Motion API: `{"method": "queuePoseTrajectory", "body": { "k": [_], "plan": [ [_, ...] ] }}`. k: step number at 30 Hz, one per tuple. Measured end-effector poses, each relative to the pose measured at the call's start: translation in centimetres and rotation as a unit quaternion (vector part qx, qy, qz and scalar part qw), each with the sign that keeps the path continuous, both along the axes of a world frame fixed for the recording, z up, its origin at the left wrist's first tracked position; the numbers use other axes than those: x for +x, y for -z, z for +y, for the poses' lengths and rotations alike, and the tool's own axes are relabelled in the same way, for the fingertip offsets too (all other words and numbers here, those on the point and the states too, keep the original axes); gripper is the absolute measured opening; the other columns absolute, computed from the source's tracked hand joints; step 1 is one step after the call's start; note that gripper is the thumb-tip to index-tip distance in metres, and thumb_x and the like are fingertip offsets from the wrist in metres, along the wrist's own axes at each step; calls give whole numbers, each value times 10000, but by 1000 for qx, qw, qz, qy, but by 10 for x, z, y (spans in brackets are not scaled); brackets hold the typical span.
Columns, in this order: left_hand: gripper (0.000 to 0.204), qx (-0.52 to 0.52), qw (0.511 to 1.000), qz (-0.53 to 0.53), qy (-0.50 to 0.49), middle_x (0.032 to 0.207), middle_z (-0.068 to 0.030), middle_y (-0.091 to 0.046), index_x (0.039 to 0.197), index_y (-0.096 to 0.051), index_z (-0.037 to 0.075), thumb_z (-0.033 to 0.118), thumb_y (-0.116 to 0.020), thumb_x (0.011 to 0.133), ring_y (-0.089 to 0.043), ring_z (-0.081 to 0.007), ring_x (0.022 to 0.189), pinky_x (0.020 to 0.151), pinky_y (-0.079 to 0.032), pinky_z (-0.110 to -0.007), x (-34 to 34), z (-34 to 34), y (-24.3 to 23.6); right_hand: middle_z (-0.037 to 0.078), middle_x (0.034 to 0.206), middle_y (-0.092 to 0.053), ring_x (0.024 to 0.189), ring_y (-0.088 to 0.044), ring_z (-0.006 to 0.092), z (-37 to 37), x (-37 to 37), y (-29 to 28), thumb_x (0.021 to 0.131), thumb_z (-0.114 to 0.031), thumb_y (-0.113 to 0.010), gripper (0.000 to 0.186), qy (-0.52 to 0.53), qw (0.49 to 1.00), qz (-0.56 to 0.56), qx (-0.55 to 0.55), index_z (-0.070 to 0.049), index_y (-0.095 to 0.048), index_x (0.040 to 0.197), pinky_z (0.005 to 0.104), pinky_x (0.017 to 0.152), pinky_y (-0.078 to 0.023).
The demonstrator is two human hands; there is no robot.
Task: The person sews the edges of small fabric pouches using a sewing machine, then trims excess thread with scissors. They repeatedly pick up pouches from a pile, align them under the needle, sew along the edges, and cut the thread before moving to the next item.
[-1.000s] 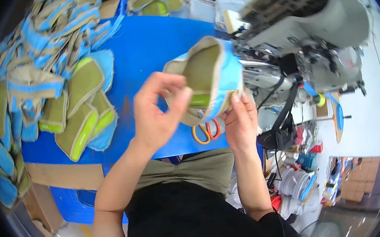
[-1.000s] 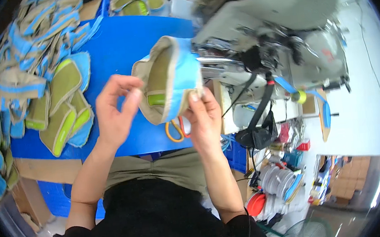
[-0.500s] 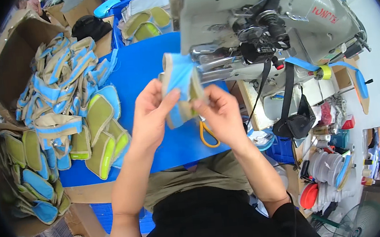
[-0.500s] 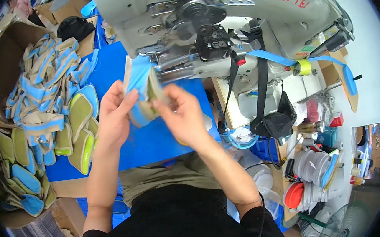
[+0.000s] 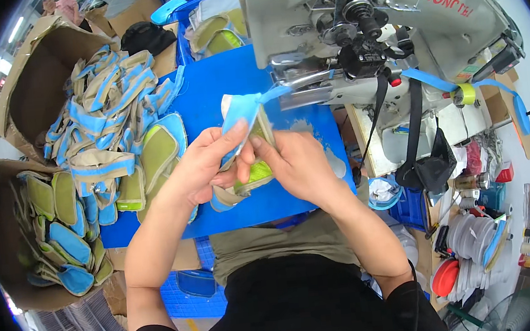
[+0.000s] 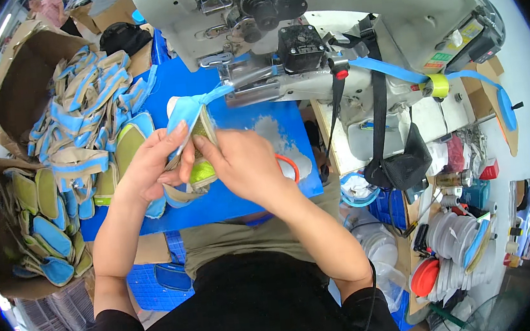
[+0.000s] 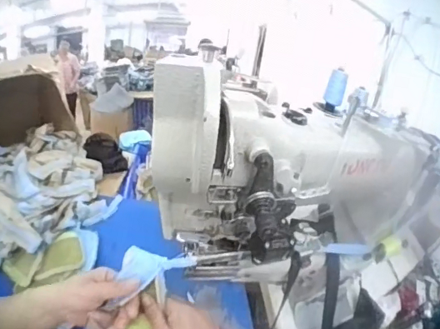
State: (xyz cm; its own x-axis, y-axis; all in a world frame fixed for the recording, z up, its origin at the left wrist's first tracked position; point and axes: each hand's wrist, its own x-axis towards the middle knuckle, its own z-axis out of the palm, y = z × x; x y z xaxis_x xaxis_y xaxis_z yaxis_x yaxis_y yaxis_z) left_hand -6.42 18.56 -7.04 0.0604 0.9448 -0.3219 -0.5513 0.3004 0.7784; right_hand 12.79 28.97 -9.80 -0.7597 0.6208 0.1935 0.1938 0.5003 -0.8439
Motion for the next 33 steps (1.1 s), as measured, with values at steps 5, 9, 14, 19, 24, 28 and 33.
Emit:
{"method": "queuePoseTrajectory", "body": {
  "k": [5, 9, 14, 19, 24, 28, 33],
  "plan": [
    [277, 126, 917, -306, -221, 673, 35, -499, 854, -548, 111, 196, -483, 1109, -409, -88, 500, 477, -358, -251, -129, 32, 13, 227, 710, -644, 706, -659, 439, -38, 41, 7, 1073, -293, -568, 424, -27, 994, -93, 56, -20, -662, 762, 538, 644, -492],
    [317, 194, 913, -120, -338, 711, 10, -504, 872, -550, 102, 253, -466, 1138, -355, -96, 513, 487, -321, -258, -235, -9, 13, 224, 739, -651, 709, -653, 446, -70, 93, 56, 1080, -287, -568, 381, 33, 995, -62, -69, -27, -692, 830, 518, 638, -489],
    [315, 103, 892, 152, -412, 909, -32, -702, 1204, -697, 51, 326, -579, 1106, -517, -99, 629, 569, -429, -245, -150, -35, -23, 248, 788, -668, 785, -669, 460, -48, 65, 81, 1080, -346, -569, 426, 41, 987, -106, -113, 23, -660, 889, 526, 679, -492],
    [359, 18, 825, 409, -389, 1012, -31, -749, 1314, -686, 37, 296, -653, 1069, -657, -112, 824, 725, -518, -270, -74, -81, -2, 213, 1019, -706, 937, -694, 413, -51, 60, 86, 966, -371, -727, 404, 29, 968, -248, -7, -3, -654, 1117, 493, 797, -544],
    [306, -38, 727, 633, -262, 979, -56, -760, 1205, -727, 37, 185, -795, 945, -692, -172, 867, 785, -544, -313, -50, -115, 61, 197, 1226, -637, 1151, -639, 372, -34, 71, 82, 887, -153, -805, 493, 155, 987, -23, 42, -17, -616, 1322, 443, 938, -545],
    [367, 57, 629, 698, -337, 1053, -96, -757, 1182, -725, 40, 153, -860, 860, -703, -230, 923, 826, -548, -350, -15, -79, 52, 115, 1279, -664, 1181, -611, 207, 36, 101, 38, 961, -30, -699, 342, 337, 885, 167, 276, 13, -646, 1296, 327, 958, -480],
    [324, 332, 660, 611, -284, 1086, -85, -711, 1134, -710, 24, 101, -849, 851, -669, -173, 994, 896, -521, -331, 13, 38, 7, 129, 1349, -648, 1223, -608, 227, 95, 109, -28, 986, -128, -717, 404, 348, 852, 107, 376, -18, -625, 1364, 360, 957, -463]
  ]
}}
